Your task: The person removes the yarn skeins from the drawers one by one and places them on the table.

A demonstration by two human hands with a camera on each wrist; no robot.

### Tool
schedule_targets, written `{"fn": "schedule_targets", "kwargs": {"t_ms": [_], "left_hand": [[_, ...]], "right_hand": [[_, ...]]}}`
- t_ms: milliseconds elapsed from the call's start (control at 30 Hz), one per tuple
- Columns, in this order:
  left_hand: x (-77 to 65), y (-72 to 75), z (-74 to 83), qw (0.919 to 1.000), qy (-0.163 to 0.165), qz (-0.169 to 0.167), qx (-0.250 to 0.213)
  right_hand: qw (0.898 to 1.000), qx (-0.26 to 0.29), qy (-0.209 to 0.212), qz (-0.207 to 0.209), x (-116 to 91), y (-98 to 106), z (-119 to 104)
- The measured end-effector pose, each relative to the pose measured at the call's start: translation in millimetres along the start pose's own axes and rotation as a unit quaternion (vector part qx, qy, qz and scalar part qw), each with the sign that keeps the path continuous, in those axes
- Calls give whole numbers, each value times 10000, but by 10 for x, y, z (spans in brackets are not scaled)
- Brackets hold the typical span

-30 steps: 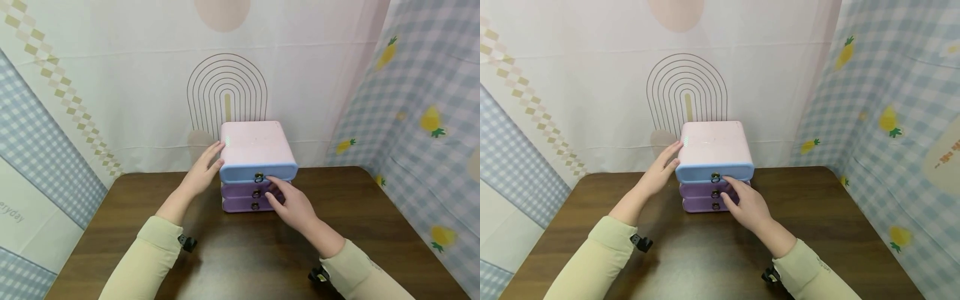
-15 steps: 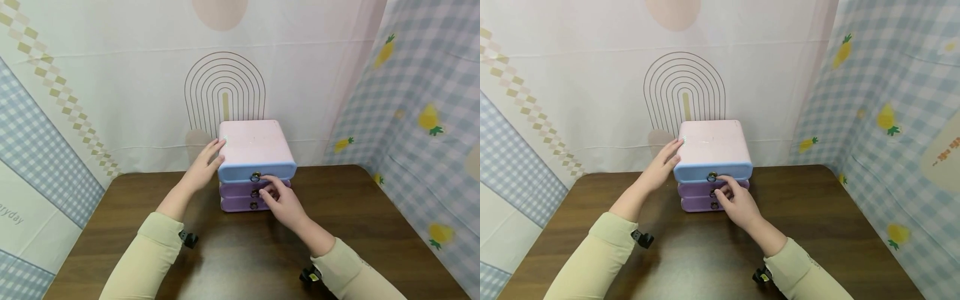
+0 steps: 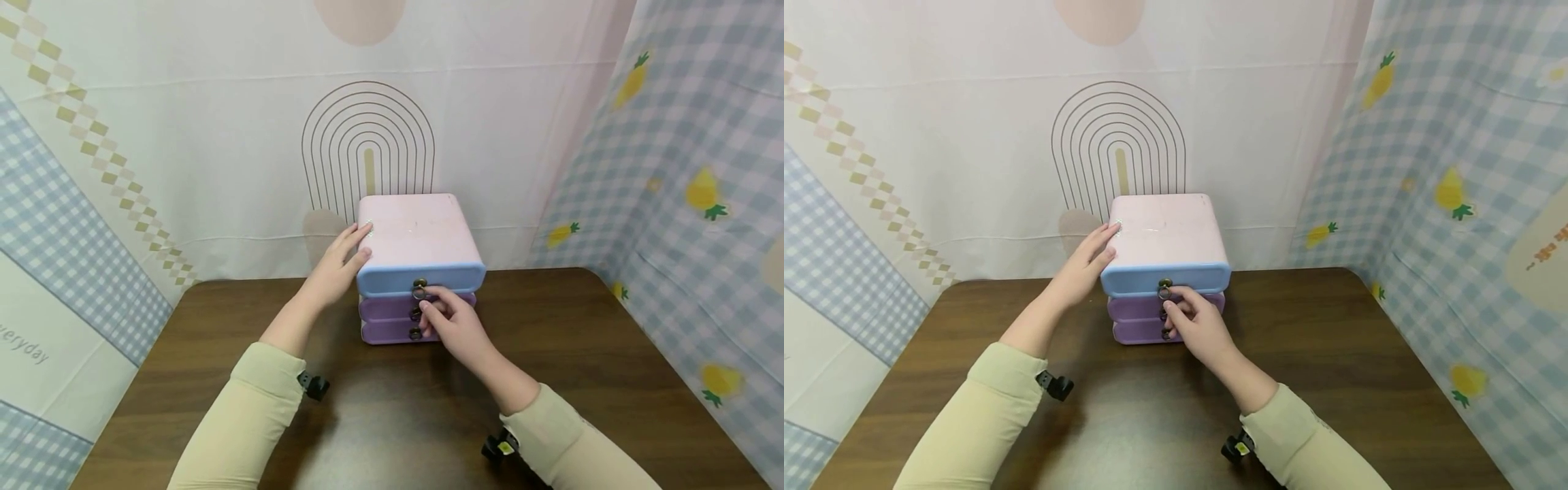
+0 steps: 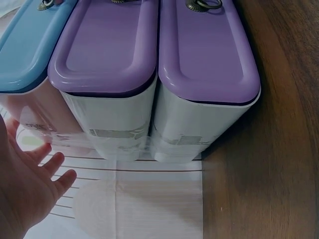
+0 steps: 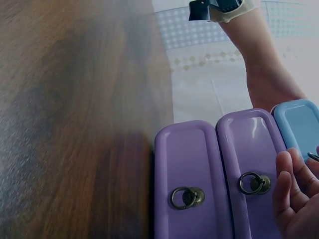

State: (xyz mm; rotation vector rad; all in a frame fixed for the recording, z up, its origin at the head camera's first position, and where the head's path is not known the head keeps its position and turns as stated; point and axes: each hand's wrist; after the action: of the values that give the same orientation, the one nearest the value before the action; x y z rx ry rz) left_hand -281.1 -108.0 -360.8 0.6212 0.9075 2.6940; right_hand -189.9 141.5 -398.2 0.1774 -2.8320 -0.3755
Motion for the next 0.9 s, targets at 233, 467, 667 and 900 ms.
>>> {"fn": "schedule_targets", "kwargs": {"t_ms": [233,467,667,900], "left_hand": [[-9,-7,-3,10000,80,9,-20],[-2,-27,3,10000,70,33,-48],[2,-43,10,9999,88,46,-106],[-3,-41,-1,9998,63,61,-154]], "right_hand": [[9993,208,-278,97,35,-23,-11],[9979,436,-425,241,49,-27,21],[9972,492,-516,235,57,-21,44],[9955,689,-650,86,72,-7,39]]}}
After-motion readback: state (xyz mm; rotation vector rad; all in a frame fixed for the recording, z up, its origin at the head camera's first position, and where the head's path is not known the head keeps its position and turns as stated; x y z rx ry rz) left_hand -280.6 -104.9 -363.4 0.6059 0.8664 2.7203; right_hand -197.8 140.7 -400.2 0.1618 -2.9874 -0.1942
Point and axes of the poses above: each hand's wrist, its own x-axis towards the middle knuckle, its own y-axis out of the back of the hand, z = x × y, and after that the axes turned 1 degree about -x, right-handed
